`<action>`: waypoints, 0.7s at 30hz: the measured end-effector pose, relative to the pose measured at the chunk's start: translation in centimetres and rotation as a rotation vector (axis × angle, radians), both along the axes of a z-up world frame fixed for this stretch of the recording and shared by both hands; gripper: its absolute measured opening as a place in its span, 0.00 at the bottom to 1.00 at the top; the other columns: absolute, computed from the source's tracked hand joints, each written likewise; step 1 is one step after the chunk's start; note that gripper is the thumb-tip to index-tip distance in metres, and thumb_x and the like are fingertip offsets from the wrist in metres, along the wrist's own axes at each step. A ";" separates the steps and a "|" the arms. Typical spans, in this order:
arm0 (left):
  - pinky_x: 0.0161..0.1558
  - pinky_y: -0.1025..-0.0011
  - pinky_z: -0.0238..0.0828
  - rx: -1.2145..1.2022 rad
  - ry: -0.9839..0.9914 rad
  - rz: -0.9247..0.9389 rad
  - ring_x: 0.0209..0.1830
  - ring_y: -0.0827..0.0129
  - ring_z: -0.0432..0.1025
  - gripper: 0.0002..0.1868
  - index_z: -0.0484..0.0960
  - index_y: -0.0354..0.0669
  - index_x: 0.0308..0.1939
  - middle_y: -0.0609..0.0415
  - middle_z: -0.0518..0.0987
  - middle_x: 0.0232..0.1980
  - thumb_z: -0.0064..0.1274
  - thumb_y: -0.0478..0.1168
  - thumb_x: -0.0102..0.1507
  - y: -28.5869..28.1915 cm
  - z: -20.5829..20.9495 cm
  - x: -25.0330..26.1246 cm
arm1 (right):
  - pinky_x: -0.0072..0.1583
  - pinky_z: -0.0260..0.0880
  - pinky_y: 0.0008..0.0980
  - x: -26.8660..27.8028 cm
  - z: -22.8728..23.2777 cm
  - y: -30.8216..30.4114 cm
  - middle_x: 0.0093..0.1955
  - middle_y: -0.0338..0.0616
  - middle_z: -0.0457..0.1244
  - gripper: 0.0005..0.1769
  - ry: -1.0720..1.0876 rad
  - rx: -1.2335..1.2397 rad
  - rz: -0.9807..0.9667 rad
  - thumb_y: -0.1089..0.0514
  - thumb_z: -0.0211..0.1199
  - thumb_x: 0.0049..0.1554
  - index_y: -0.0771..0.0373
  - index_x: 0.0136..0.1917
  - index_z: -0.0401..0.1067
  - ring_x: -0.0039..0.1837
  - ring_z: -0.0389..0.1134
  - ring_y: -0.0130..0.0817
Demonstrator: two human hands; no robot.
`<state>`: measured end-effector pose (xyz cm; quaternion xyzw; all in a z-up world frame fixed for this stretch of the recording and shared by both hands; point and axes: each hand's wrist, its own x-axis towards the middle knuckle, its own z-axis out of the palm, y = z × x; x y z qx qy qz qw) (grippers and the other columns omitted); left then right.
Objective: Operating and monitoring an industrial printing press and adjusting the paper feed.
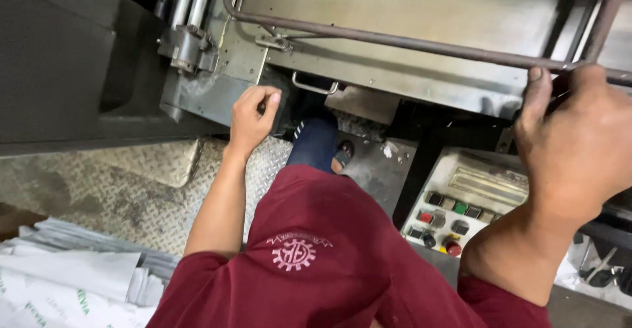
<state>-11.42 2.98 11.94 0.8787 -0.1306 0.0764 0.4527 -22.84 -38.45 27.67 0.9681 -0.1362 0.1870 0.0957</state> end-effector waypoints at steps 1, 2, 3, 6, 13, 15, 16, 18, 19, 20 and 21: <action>0.38 0.65 0.70 -0.005 -0.006 0.000 0.34 0.58 0.74 0.05 0.83 0.37 0.43 0.48 0.81 0.38 0.57 0.36 0.68 -0.2 0.0 0.1 | 0.44 0.66 0.42 0.2 0.4 0.1 0.38 0.45 0.66 0.14 -0.006 -0.005 0.000 0.50 0.65 0.67 0.60 0.45 0.72 0.40 0.69 0.45; 0.38 0.65 0.70 0.017 -0.029 -0.024 0.35 0.58 0.75 0.05 0.84 0.38 0.41 0.49 0.80 0.37 0.58 0.38 0.67 -0.3 0.1 0.1 | 0.44 0.66 0.43 0.3 0.8 0.2 0.38 0.46 0.67 0.14 -0.013 0.001 -0.003 0.50 0.65 0.66 0.60 0.45 0.72 0.41 0.69 0.46; 0.39 0.64 0.70 0.045 -0.052 -0.041 0.36 0.59 0.76 0.06 0.84 0.39 0.40 0.49 0.80 0.36 0.59 0.39 0.66 -0.1 0.2 -0.1 | 0.43 0.66 0.43 0.5 1.1 0.6 0.38 0.46 0.67 0.14 -0.020 0.013 0.001 0.50 0.65 0.66 0.60 0.44 0.73 0.41 0.69 0.46; 0.41 0.59 0.68 0.207 -0.161 -0.160 0.37 0.57 0.76 0.07 0.84 0.42 0.33 0.52 0.83 0.34 0.61 0.42 0.61 -0.6 0.6 -0.3 | 0.44 0.67 0.46 0.7 1.2 0.7 0.38 0.48 0.67 0.15 -0.039 0.000 0.008 0.49 0.66 0.66 0.61 0.43 0.72 0.41 0.69 0.48; 0.48 0.54 0.71 0.318 -0.001 -0.579 0.45 0.51 0.77 0.13 0.84 0.44 0.42 0.49 0.83 0.42 0.61 0.47 0.59 -4.3 -3.4 0.0 | 0.44 0.68 0.44 0.6 0.2 0.1 0.38 0.46 0.67 0.16 -0.021 0.054 -0.015 0.47 0.61 0.66 0.60 0.45 0.73 0.41 0.70 0.47; 0.53 0.53 0.70 0.435 0.088 -0.747 0.49 0.50 0.77 0.14 0.83 0.46 0.45 0.49 0.83 0.44 0.59 0.49 0.62 -6.2 -5.5 0.7 | 0.44 0.68 0.46 0.7 0.7 0.4 0.38 0.48 0.67 0.18 -0.007 0.023 -0.048 0.44 0.61 0.66 0.60 0.44 0.74 0.40 0.70 0.48; 0.53 0.53 0.70 0.435 0.085 -0.749 0.49 0.50 0.77 0.14 0.83 0.46 0.45 0.49 0.83 0.44 0.59 0.49 0.62 -7.2 -5.9 1.2 | 0.44 0.68 0.46 0.6 1.0 0.7 0.38 0.48 0.67 0.18 -0.009 0.022 -0.051 0.44 0.61 0.66 0.60 0.44 0.74 0.40 0.70 0.48; 0.57 0.53 0.70 0.616 0.165 -0.913 0.55 0.49 0.75 0.18 0.82 0.46 0.51 0.46 0.83 0.50 0.58 0.51 0.63 -9.5 -7.1 2.8 | 0.44 0.69 0.44 0.8 1.5 0.9 0.37 0.48 0.68 0.19 0.010 -0.056 -0.071 0.42 0.61 0.66 0.57 0.44 0.76 0.39 0.70 0.48; 0.57 0.53 0.70 0.617 0.152 -0.916 0.55 0.49 0.75 0.18 0.82 0.46 0.51 0.46 0.83 0.50 0.58 0.51 0.63 -10.5 -7.5 3.3 | 0.44 0.69 0.44 0.6 1.8 1.3 0.37 0.48 0.68 0.19 0.000 -0.060 -0.078 0.42 0.61 0.66 0.57 0.44 0.76 0.39 0.70 0.48; 0.59 0.52 0.69 0.697 0.228 -0.980 0.57 0.48 0.74 0.21 0.81 0.46 0.55 0.44 0.82 0.53 0.57 0.52 0.64 -11.6 -8.0 4.0 | 0.43 0.68 0.42 0.5 2.0 1.6 0.36 0.47 0.67 0.19 0.028 -0.086 -0.098 0.40 0.61 0.67 0.56 0.44 0.76 0.39 0.70 0.46; 0.61 0.52 0.68 0.781 0.290 -1.044 0.59 0.46 0.73 0.23 0.79 0.45 0.59 0.42 0.81 0.55 0.56 0.52 0.64 -13.2 -8.5 5.4 | 0.42 0.68 0.41 0.7 2.2 1.8 0.35 0.46 0.67 0.20 0.045 -0.117 -0.127 0.39 0.61 0.67 0.55 0.44 0.76 0.38 0.70 0.45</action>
